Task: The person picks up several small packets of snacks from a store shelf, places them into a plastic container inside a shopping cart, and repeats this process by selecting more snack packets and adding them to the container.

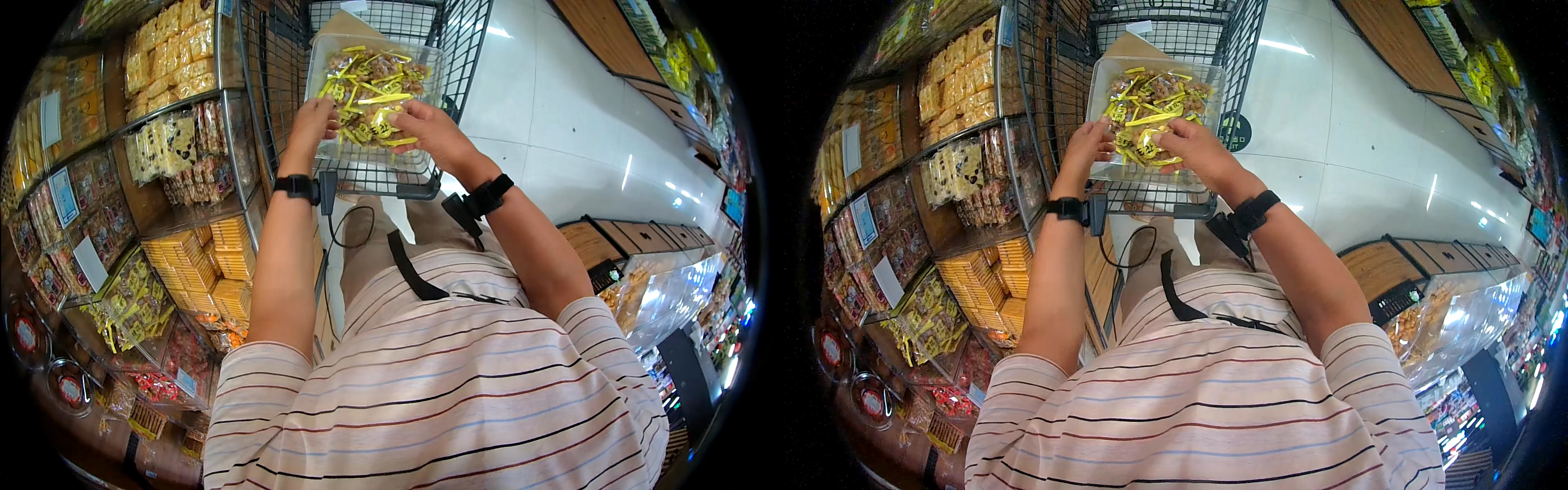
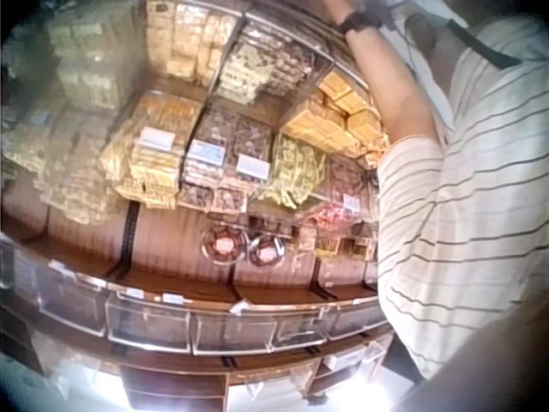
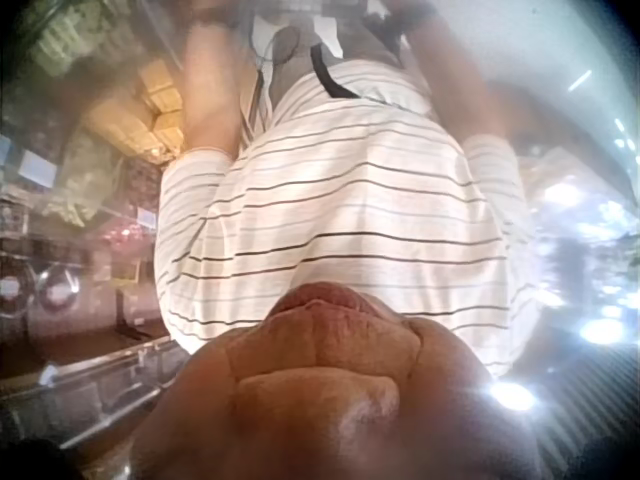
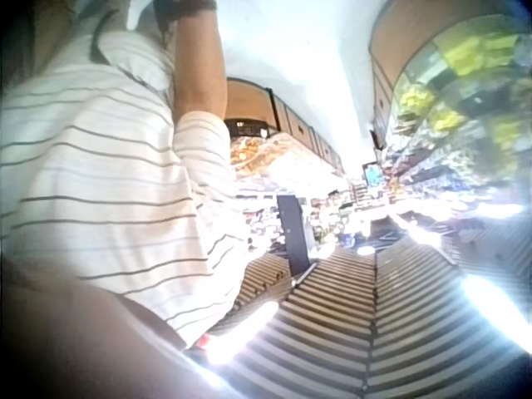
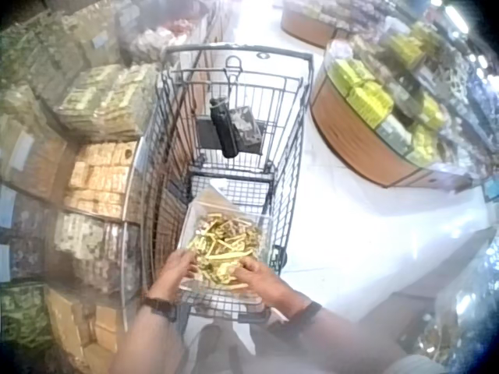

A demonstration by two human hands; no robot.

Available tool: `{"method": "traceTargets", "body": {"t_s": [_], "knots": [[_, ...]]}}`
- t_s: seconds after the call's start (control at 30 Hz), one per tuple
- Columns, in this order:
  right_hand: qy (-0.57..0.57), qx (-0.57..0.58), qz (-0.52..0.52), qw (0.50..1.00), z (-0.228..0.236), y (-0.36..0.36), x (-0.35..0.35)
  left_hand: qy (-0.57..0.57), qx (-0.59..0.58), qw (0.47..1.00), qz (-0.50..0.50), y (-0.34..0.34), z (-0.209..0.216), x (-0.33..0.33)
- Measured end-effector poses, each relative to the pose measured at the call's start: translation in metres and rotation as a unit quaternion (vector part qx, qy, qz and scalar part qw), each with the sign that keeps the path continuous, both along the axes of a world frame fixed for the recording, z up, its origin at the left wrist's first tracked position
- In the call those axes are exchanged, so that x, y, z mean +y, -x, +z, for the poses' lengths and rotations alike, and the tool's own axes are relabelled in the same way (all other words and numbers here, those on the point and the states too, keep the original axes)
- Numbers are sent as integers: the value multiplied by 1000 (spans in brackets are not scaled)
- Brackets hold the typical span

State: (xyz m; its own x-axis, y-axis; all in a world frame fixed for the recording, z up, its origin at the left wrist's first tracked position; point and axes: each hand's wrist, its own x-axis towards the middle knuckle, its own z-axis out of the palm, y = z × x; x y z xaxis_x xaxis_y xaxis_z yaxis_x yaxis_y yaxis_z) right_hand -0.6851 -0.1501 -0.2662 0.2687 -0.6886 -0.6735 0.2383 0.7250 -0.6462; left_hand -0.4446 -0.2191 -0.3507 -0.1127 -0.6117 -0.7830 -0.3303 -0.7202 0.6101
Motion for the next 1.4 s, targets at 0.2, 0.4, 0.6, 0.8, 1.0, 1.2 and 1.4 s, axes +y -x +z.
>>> {"method": "traceTargets", "body": {"t_s": [0.2,0.4,0.6,0.8,1.0,1.2,1.4], "knots": [[-32,-22,-40,998,-14,12,11,53,-170,979,-99,6,-70,-13],[-27,-94,-76,992,-24,27,19,26,-220,961,-164,11,-109,-24],[-29,-97,-87,991,-25,34,21,-9,-158,985,-62,21,-121,-21],[-43,-85,-85,992,-27,34,24,172,-220,954,-106,6,-137,-9],[-39,-93,-77,992,-25,30,18,318,-191,927,-53,15,-62,5],[5,-138,-77,987,-20,19,6,218,81,967,106,12,38,13],[13,-126,-83,988,-14,2,-3,217,109,959,146,0,58,21]]}}
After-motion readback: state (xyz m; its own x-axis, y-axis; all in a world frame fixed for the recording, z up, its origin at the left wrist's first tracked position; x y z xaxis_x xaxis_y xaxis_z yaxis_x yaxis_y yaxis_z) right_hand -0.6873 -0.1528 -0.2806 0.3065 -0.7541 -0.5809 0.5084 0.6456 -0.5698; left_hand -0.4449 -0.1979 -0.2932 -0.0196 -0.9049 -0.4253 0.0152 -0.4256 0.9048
